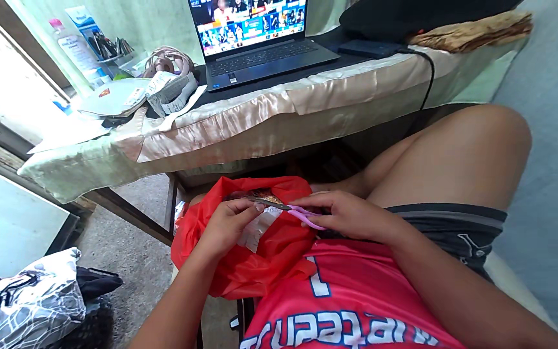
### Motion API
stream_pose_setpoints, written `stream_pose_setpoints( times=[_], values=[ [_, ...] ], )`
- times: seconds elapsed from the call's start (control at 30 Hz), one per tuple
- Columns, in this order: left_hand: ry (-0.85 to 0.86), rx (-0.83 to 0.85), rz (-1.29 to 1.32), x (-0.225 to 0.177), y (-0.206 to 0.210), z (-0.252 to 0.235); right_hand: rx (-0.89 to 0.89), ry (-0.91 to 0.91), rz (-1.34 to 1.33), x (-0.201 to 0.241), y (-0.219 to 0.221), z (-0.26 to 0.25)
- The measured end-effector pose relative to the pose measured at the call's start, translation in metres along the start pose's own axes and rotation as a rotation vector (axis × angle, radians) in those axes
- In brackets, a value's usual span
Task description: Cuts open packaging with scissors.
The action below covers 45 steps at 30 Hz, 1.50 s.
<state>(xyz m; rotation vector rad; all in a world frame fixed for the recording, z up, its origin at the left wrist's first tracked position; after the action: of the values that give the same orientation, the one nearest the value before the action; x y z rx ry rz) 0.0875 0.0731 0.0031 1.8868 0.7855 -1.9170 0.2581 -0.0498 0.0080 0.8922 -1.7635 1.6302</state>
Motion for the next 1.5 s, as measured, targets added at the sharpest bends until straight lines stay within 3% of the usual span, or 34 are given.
stream_pose_setpoints(
  times=[1.5],
  values=[
    [-0.006,-0.008,0.019,0.0012,-0.0009,0.0002,0.04,-0.017,0.0,0.0033,0.0014,0.0003]
  ],
)
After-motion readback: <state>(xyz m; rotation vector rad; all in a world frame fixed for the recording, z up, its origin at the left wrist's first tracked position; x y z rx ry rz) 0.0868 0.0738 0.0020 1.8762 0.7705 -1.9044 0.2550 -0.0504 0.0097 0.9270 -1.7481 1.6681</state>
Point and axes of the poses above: each hand's wrist, its own z-axis away from the middle knuckle, its own y-axis out of the palm, x = y × z, the point moved 9 cm from there along -z, towards the middle knuckle
